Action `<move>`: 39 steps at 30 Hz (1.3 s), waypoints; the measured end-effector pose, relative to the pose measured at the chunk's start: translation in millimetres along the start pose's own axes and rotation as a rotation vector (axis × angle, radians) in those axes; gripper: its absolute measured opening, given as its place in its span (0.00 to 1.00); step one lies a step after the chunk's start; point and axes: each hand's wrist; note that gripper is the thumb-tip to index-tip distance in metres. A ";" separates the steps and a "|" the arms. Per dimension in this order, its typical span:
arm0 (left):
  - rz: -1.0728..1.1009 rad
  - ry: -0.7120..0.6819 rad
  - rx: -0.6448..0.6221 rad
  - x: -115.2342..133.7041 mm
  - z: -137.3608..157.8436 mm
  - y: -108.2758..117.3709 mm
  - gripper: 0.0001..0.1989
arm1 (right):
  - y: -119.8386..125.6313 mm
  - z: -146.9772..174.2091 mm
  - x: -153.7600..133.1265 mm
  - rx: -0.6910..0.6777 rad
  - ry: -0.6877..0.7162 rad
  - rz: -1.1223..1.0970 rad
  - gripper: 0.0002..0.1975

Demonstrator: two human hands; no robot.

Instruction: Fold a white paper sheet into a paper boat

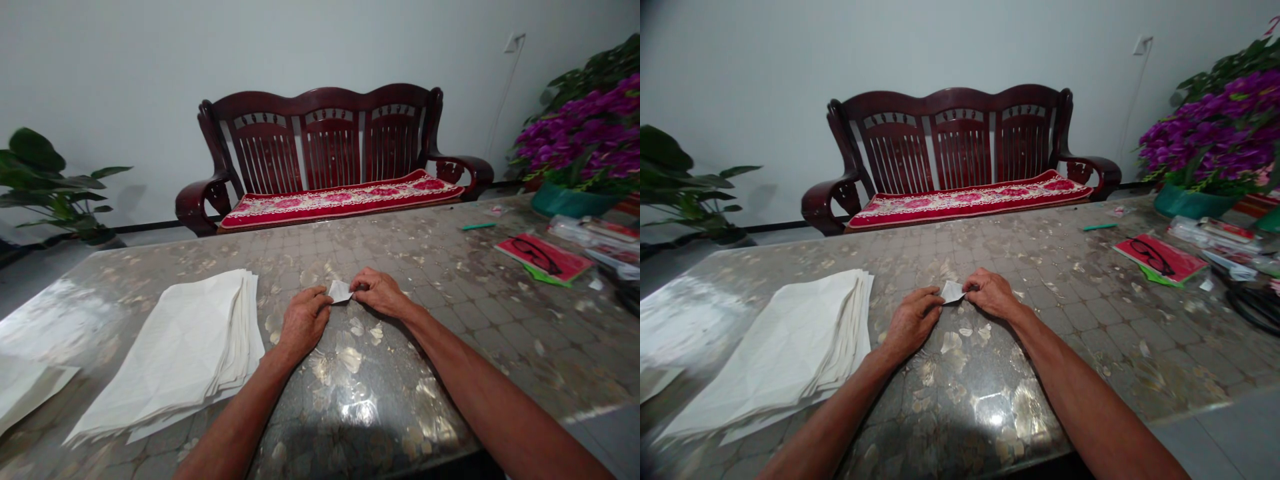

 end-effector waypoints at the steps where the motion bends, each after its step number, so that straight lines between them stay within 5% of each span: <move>1: 0.007 0.007 -0.002 0.7 -0.2 0.4 0.09 | 0.5 0.2 -0.4 -0.002 0.002 0.000 0.07; 8: 0.025 0.042 -0.044 4.3 -1.1 2.4 0.10 | 4.7 -0.3 -2.9 -0.031 -0.026 0.013 0.15; 23: 0.017 0.049 -0.094 5.1 -2.6 4.0 0.10 | 3.7 0.2 2.6 -0.028 0.021 -0.048 0.17; 31: -0.010 0.085 -0.100 7.5 -4.9 4.7 0.07 | 2.4 0.5 -0.8 -0.012 -0.007 -0.059 0.07; 39: -0.013 0.192 -0.079 6.5 -5.9 3.2 0.06 | 1.4 -0.8 -3.5 0.008 -0.025 0.008 0.08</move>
Point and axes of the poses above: each hand's wrist, its own z-axis away from the middle knuckle, its own y-axis out of the back of the hand, x = y × z
